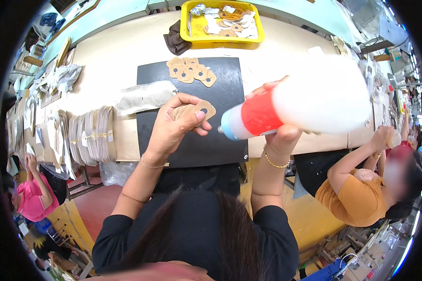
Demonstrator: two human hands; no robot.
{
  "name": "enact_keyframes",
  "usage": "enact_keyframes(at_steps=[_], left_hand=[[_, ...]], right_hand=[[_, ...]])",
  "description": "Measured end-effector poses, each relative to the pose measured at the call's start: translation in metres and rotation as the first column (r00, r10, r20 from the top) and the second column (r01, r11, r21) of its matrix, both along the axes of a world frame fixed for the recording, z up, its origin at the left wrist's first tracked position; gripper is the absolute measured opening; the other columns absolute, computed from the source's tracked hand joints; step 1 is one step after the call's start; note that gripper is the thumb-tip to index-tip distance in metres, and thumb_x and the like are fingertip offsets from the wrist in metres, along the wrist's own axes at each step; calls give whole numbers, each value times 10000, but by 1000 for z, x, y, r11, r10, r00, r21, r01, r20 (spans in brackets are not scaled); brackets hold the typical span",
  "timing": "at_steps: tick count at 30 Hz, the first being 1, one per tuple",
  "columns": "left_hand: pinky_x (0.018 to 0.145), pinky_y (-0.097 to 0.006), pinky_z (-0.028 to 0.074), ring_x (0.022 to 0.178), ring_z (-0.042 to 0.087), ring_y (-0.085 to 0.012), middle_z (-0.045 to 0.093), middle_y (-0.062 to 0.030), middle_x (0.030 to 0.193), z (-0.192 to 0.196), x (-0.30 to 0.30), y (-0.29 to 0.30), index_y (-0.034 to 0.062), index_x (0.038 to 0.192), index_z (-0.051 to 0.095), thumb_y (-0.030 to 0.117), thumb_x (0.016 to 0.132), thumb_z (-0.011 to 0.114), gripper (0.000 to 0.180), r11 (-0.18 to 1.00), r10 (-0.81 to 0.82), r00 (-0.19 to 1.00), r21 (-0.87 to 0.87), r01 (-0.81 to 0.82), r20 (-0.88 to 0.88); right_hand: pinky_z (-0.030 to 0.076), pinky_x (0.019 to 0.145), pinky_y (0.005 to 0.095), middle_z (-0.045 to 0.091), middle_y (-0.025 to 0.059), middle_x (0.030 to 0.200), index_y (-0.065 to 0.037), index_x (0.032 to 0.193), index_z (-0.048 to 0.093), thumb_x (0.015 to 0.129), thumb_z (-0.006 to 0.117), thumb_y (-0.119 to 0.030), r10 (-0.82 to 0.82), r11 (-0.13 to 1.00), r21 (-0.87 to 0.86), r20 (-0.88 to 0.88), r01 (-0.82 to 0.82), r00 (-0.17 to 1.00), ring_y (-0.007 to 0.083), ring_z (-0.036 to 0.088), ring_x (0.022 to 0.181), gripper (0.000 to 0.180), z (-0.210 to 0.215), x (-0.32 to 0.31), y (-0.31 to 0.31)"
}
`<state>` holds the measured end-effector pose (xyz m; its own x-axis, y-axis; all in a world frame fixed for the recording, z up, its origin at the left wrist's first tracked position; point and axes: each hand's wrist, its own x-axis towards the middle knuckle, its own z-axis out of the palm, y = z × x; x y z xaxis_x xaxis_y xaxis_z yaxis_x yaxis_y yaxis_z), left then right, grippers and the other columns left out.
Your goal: The person applies glue from a squeeze bottle to small brown cardboard cutouts with circular holes. They handle the cutouts one at a time, apply glue to the edges, and place them on a black mat. The person also handles a clear plastic bag and a yellow tray containing additional cutouts.
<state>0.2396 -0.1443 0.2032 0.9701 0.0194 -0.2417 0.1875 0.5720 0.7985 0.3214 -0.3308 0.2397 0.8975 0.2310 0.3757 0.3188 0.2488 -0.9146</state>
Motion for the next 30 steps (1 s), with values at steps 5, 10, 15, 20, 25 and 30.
enact_keyframes(at_steps=[5, 10, 15, 20, 25, 30], left_hand=[[599, -214, 527, 712, 626, -123, 574, -76, 895, 4, 3, 2, 9, 1189, 561, 31, 872, 587, 319, 973, -6, 996, 229, -14, 90], [606, -210, 520, 706, 605, -96, 518, -34, 890, 2, 10, 3, 36, 1231, 557, 10, 874, 563, 358, 846, -36, 972, 525, -93, 231], [606, -208, 519, 704, 598, -90, 503, -33, 899, 1, 12, 2, 31, 1238, 553, -5, 866, 557, 374, 772, -83, 960, 627, -108, 269], [599, -208, 512, 699, 595, -87, 509, -30, 911, 3, 11, 1, 29, 1213, 571, 2, 872, 549, 343, 866, -22, 982, 494, -75, 187], [591, -200, 502, 678, 592, -84, 556, -38, 900, 1, 12, 8, 29, 1178, 584, 40, 870, 577, 309, 870, -34, 991, 491, -34, 129], [558, -199, 499, 637, 608, -108, 614, -72, 846, -5, 15, 10, -4, 1050, 577, 66, 851, 626, 216, 966, 4, 1000, 260, -2, -5]], right_hand=[[518, 610, 270, 574, 275, 1096, 7, 1027, 546, 615, 642, -762, 246, 952, -148, -158, -269, 956, 170, 626, 736, 878, 7, 4, 6], [515, 641, 279, 502, 345, 1222, 2, 1047, 569, 601, 759, -630, 329, 927, -121, -197, -355, 924, 165, 621, 752, 796, -2, 2, 19], [514, 667, 295, 559, 309, 1146, 16, 1037, 567, 596, 760, -630, 331, 881, -274, -227, -386, 916, 172, 618, 766, 806, -3, 2, 7], [519, 634, 284, 605, 266, 1047, 20, 1014, 560, 596, 737, -665, 333, 910, -171, -238, -377, 912, 176, 621, 740, 823, -1, 3, -3], [529, 631, 288, 598, 275, 1060, 22, 998, 562, 577, 717, -712, 279, 911, -233, -258, -339, 925, 169, 622, 729, 860, 0, 4, -11], [540, 677, 311, 603, 245, 1062, 27, 1030, 541, 593, 655, -762, 204, 951, -206, -151, -232, 967, 191, 630, 805, 909, -6, 4, -12]])
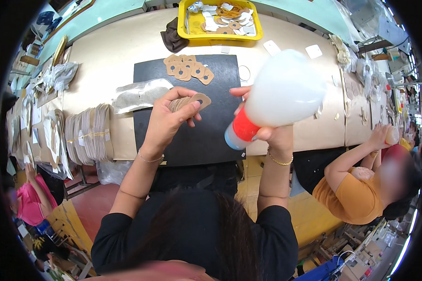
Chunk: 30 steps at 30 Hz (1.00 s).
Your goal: The person applies glue from a squeeze bottle to small brown cardboard cutouts with circular holes. They handle the cutouts one at a time, apply glue to the edges, and place them on a black mat. The person also handles a clear plastic bag and a yellow tray containing additional cutouts.
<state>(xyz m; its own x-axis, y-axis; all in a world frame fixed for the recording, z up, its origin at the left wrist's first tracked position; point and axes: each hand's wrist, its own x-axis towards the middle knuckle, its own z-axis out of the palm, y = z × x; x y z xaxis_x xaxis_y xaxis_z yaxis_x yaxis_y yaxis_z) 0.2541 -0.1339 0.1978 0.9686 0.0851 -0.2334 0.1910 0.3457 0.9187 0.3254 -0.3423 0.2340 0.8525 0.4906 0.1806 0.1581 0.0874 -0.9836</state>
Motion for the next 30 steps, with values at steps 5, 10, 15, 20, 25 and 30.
enact_keyframes(at_steps=[5, 10, 15, 20, 25, 30], left_hand=[[481, -209, 492, 614, 631, -136, 617, -92, 850, -4, 2, -2, 15, 1016, 538, 63, 826, 658, 230, 951, 14, 998, -307, -31, -59], [482, -216, 498, 607, 638, -153, 616, -91, 812, 1, 2, -3, -8, 993, 541, 67, 833, 651, 208, 975, -3, 999, -224, -6, -41], [514, -232, 522, 611, 650, -178, 624, -88, 764, 18, -1, -7, -32, 955, 573, 74, 850, 634, 162, 971, 5, 1000, -240, -10, -21], [579, -250, 555, 661, 676, -203, 642, -114, 778, 32, -2, -14, -38, 938, 585, 67, 852, 631, 144, 977, -5, 1000, -212, 11, 28], [575, -241, 550, 655, 668, -174, 642, -109, 773, 37, -2, -16, -31, 928, 589, 64, 849, 640, 133, 986, -21, 999, -164, 29, 46], [557, -224, 534, 632, 651, -143, 637, -99, 763, 39, -2, -17, -28, 918, 587, 64, 849, 640, 127, 988, -19, 999, -152, 26, 49]], right_hand=[[546, 781, 393, 615, 175, 1032, 18, 1143, 476, 576, 641, -753, -322, 861, 426, 31, 279, 946, 263, 647, 861, 972, -10, 8, 8], [540, 816, 448, 635, 146, 985, -1, 1116, 491, 702, 531, -739, -391, 740, 580, -41, 341, 919, 297, 652, 898, 847, -13, 15, 13], [543, 765, 388, 637, 121, 873, -3, 1040, 541, 782, 486, -713, -399, 582, 645, -304, 495, 865, 254, 635, 797, 757, -12, 35, 20], [547, 717, 345, 633, 98, 831, -22, 971, 573, 799, 516, -675, -418, 568, 581, -406, 583, 813, 228, 634, 777, 678, -12, 40, 23], [573, 713, 379, 630, 71, 834, -61, 1022, 532, 822, 516, -641, -311, 610, 616, -393, 499, 865, 197, 653, 734, 614, -9, 42, 19], [570, 705, 368, 637, 73, 827, -52, 1006, 538, 820, 516, -645, -372, 585, 616, -375, 528, 849, 194, 654, 719, 622, -7, 42, 17]])
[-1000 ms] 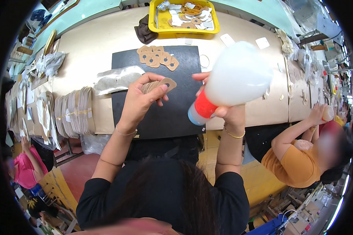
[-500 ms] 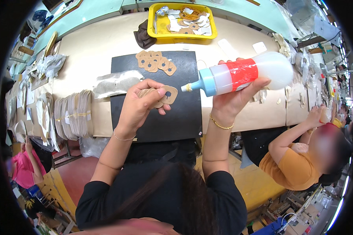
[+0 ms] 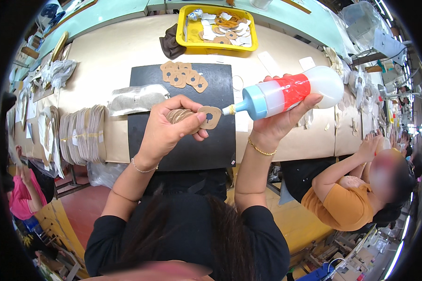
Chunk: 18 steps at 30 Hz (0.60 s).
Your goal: The person applies glue from a squeeze bottle to small brown cardboard cutouts with circular holes. They handle the cutouts one at a time, apply glue to the edges, and place them on a black mat. The person also handles a clear plastic bag and a yellow tray containing additional cutouts.
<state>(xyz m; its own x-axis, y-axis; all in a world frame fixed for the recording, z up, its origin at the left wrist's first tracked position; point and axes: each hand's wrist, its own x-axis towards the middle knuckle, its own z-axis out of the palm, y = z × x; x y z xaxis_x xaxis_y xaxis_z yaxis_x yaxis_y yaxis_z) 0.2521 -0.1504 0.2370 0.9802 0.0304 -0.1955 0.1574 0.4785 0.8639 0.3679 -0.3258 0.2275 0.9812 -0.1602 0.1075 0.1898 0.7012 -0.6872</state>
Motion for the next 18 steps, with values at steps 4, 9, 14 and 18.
enact_keyframes(at_steps=[4, 9, 14, 18], left_hand=[[573, -207, 519, 645, 637, -93, 645, -59, 778, 1, 0, 1, -13, 925, 599, 105, 852, 646, 146, 1000, -8, 1000, 29, 8, -1], [564, -204, 502, 620, 605, -67, 641, -47, 768, -1, 1, 1, -12, 944, 601, 116, 854, 640, 161, 988, 37, 999, 153, -36, -3], [559, -202, 487, 611, 590, -58, 640, -44, 736, -4, 2, -1, -17, 944, 613, 114, 851, 637, 163, 973, 70, 998, 218, -69, 1], [555, -201, 475, 611, 584, -55, 642, -40, 714, -5, 1, -3, -17, 946, 626, 110, 851, 632, 159, 954, 93, 995, 284, -99, 33]], right_hand=[[563, 722, 382, 634, 85, 838, -37, 1005, 535, 820, 507, -654, -31, 998, -62, 41, 33, 999, 206, 653, 739, 645, 4, -3, -1], [558, 758, 412, 635, 129, 892, -17, 1051, 508, 758, 501, -724, -49, 993, -89, 249, 73, 967, 264, 658, 792, 765, 4, -22, 0], [545, 825, 449, 618, 186, 946, 24, 1094, 466, 632, 551, -780, -18, 934, -285, 563, 214, 826, 318, 655, 843, 931, 2, -40, 5], [560, 769, 417, 597, 206, 992, 45, 1090, 466, 599, 587, -762, 46, 865, -388, 693, 318, 720, 320, 658, 830, 953, 3, -44, 8]])
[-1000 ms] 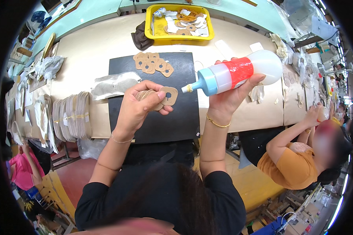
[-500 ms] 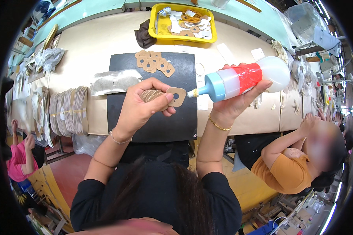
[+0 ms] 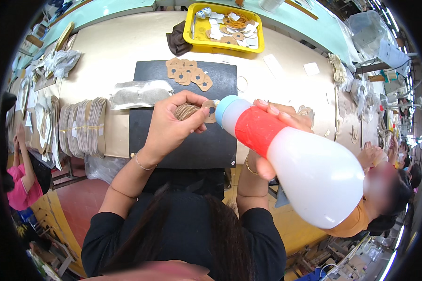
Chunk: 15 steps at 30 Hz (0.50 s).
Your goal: The person applies glue from a squeeze bottle to small brown cardboard cutouts with circular holes. They handle the cutouts one at a time, apply glue to the edges, and place them on a black mat. The person also handles a clear plastic bag and a yellow tray containing additional cutouts.
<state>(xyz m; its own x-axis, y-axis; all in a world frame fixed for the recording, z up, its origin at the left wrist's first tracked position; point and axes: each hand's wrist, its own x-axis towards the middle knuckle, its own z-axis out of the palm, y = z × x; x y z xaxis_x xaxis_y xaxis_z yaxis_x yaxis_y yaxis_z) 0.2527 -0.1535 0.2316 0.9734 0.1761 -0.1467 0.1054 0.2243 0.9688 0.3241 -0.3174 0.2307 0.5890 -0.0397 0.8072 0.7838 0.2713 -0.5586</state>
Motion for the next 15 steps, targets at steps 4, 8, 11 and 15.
enact_keyframes(at_steps=[4, 8, 11, 15], left_hand=[[554, -204, 473, 612, 585, -54, 644, -40, 713, -1, -2, -1, -15, 954, 628, 109, 851, 628, 162, 1000, -1, 999, 5, 1, 37], [556, -206, 476, 613, 588, -57, 645, -42, 720, -1, -3, 0, -15, 947, 626, 114, 850, 628, 161, 1000, -8, 1000, -2, 8, 31], [559, -207, 482, 617, 593, -60, 646, -46, 725, -1, -2, 2, -20, 940, 623, 119, 849, 632, 166, 999, -11, 1000, -50, 11, 2], [559, -206, 487, 619, 598, -63, 644, -51, 728, -1, -1, 3, -29, 943, 618, 120, 845, 638, 179, 997, -13, 1000, -80, 11, -27]], right_hand=[[567, 741, 395, 600, 197, 968, 43, 1074, 470, 608, 559, -771, -103, 987, -121, 61, 110, 993, 309, 661, 827, 942, 1, -1, 2], [572, 721, 375, 609, 187, 934, 44, 1058, 468, 625, 523, -781, -146, 972, -161, 157, 171, 977, 307, 666, 809, 933, 1, 6, 0], [573, 720, 380, 612, 186, 922, 48, 1062, 463, 645, 504, -779, -189, 977, -72, 126, 199, 974, 313, 667, 795, 926, 0, 5, -3], [570, 738, 405, 607, 198, 964, 53, 1076, 453, 663, 491, -772, -161, 981, -90, 127, 173, 979, 324, 665, 803, 923, 1, 1, -7]])
